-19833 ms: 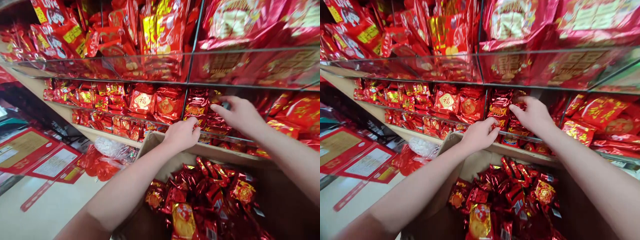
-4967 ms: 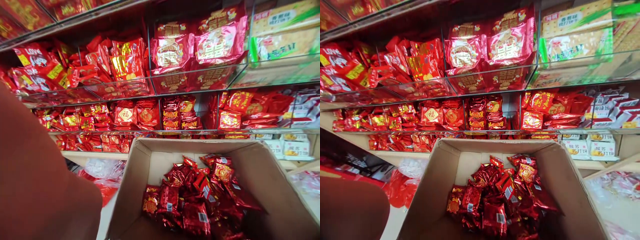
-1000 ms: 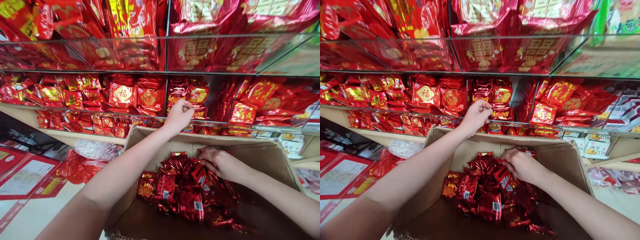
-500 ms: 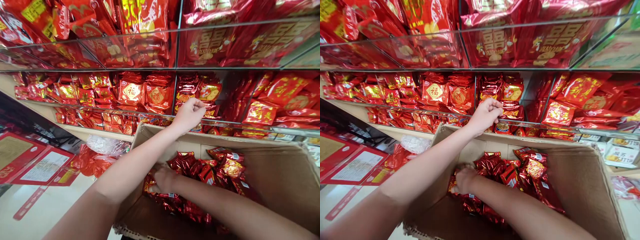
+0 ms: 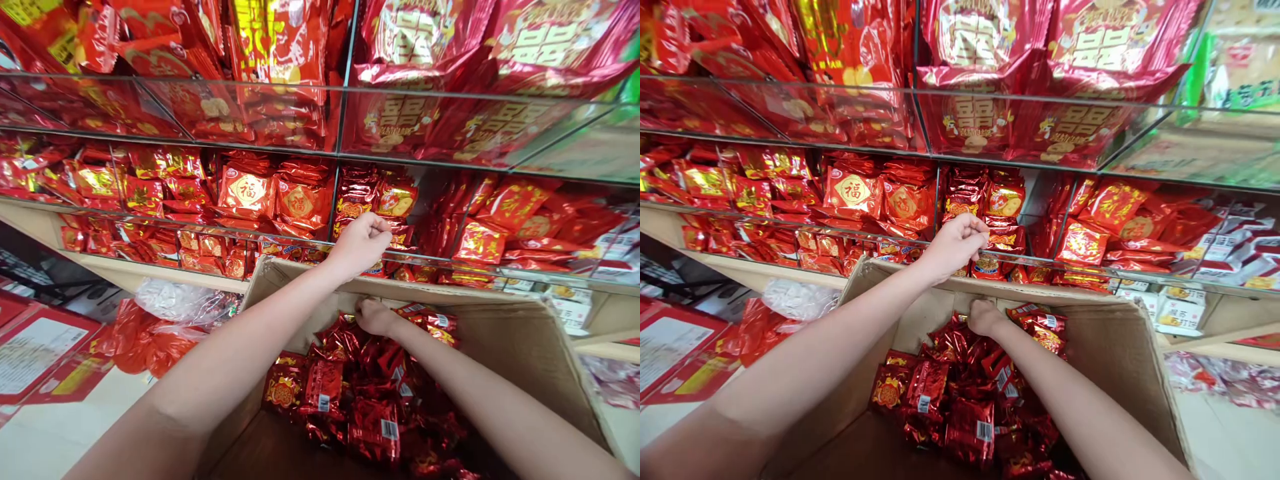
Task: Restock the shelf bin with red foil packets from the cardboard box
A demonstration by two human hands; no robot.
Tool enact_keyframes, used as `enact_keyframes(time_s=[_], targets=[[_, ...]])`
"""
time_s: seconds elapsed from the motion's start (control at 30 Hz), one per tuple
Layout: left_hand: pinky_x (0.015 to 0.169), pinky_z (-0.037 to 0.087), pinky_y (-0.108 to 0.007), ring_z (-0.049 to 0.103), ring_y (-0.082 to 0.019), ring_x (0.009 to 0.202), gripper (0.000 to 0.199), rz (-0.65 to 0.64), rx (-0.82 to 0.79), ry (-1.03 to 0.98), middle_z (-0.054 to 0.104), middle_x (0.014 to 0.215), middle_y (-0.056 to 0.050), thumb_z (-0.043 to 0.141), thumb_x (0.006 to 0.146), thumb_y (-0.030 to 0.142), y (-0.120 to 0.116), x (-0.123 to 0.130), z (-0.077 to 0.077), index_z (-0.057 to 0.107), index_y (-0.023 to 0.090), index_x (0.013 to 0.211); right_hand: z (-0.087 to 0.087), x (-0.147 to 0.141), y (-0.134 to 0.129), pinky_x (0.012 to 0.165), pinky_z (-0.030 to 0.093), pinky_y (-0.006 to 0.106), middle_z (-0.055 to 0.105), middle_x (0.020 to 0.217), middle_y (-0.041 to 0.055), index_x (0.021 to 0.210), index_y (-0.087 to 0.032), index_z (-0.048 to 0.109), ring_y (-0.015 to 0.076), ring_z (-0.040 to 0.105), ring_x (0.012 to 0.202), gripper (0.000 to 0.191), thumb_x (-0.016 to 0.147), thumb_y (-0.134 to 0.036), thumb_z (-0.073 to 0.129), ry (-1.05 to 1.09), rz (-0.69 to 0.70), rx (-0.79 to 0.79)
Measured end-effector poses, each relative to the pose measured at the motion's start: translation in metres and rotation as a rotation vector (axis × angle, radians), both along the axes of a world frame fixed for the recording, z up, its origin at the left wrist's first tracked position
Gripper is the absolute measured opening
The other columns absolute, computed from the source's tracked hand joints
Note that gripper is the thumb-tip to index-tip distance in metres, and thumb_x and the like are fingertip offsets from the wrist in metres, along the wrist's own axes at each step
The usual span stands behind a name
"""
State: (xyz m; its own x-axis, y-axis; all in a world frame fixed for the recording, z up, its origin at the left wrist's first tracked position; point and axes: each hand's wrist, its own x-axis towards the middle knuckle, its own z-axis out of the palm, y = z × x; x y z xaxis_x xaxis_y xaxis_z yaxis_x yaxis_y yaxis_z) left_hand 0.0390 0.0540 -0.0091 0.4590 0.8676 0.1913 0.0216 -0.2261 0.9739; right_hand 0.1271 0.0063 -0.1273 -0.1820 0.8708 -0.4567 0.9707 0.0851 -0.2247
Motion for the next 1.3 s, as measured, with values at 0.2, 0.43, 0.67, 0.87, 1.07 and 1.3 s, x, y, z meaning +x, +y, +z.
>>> enact_keyframes(time_s=[0.2, 0.43, 0.67, 0.87, 1.07, 1.3], targets=[[0.046, 0.032, -0.019, 0.041, -0.005, 0.045, 0.005, -0.024, -0.044, -0.007, 0.047, 0.059, 0.005, 0.045, 0.070, 0.014, 0.000, -0.002, 0.000, 0.045, 0.017, 0.074, 0.004, -0.001, -0.004, 0.051, 0.040, 0.024, 0.065, 0.078, 0.0072, 0.084, -0.015, 0.064, 0.0173, 0.059, 0.063, 0.025, 0.070, -0.034, 0.053, 0.114, -0.014, -0.119], [0.046, 0.034, -0.017, 0.042, -0.004, 0.046, 0.005, -0.012, -0.126, -0.010, 0.050, 0.062, 0.005, 0.047, 0.074, 0.020, -0.005, -0.006, 0.008, 0.048, 0.016, 0.076, 0.047, 0.006, -0.031, 0.068, 0.041, 0.026, 0.063, 0.085, 0.0080, 0.089, -0.015, 0.058, 0.0172, 0.057, 0.078, 0.019, 0.082, -0.026, 0.044, 0.333, 0.100, 0.228], [0.043, 0.033, -0.017, 0.049, -0.007, 0.050, 0.056, -0.127, -0.290, -0.185, 0.057, 0.065, -0.003, 0.026, 0.078, 0.060, -0.003, -0.014, 0.015, 0.056, 0.014, 0.070, 0.141, 0.031, -0.045, 0.056, 0.042, 0.024, 0.060, 0.074, 0.0017, 0.088, -0.020, 0.055, 0.0130, 0.052, 0.061, 0.027, 0.077, -0.045, 0.051, 0.725, -0.072, 0.565], [0.043, 0.032, -0.020, 0.043, -0.008, 0.045, 0.044, 0.073, -0.118, 0.007, 0.048, 0.056, 0.003, 0.036, 0.077, 0.059, -0.010, -0.007, 0.013, 0.050, 0.017, 0.071, 0.130, 0.033, -0.006, 0.048, 0.040, 0.022, 0.053, 0.067, -0.0008, 0.089, -0.018, 0.048, 0.0114, 0.048, 0.054, 0.034, 0.074, -0.048, 0.053, 1.061, -0.535, 0.889], [0.054, 0.030, -0.021, 0.036, -0.009, 0.057, 0.036, 0.246, 0.302, 0.154, 0.037, 0.058, 0.004, 0.030, 0.085, 0.045, -0.019, -0.006, 0.012, 0.036, 0.018, 0.062, 0.124, 0.026, 0.002, 0.047, 0.029, 0.022, 0.039, 0.052, -0.0040, 0.060, -0.019, 0.041, 0.0101, 0.034, 0.049, 0.038, 0.083, -0.049, 0.036, 0.805, -0.669, 1.078], [0.058, 0.032, -0.023, 0.040, -0.011, 0.061, 0.033, 0.240, 0.298, 0.195, 0.044, 0.065, 0.002, 0.026, 0.087, 0.041, -0.018, -0.005, 0.009, 0.042, 0.018, 0.069, 0.123, 0.026, -0.003, 0.047, 0.029, 0.021, 0.039, 0.052, -0.0043, 0.061, -0.019, 0.042, 0.0097, 0.034, 0.050, 0.036, 0.082, -0.047, 0.038, 0.850, -0.672, 1.123]])
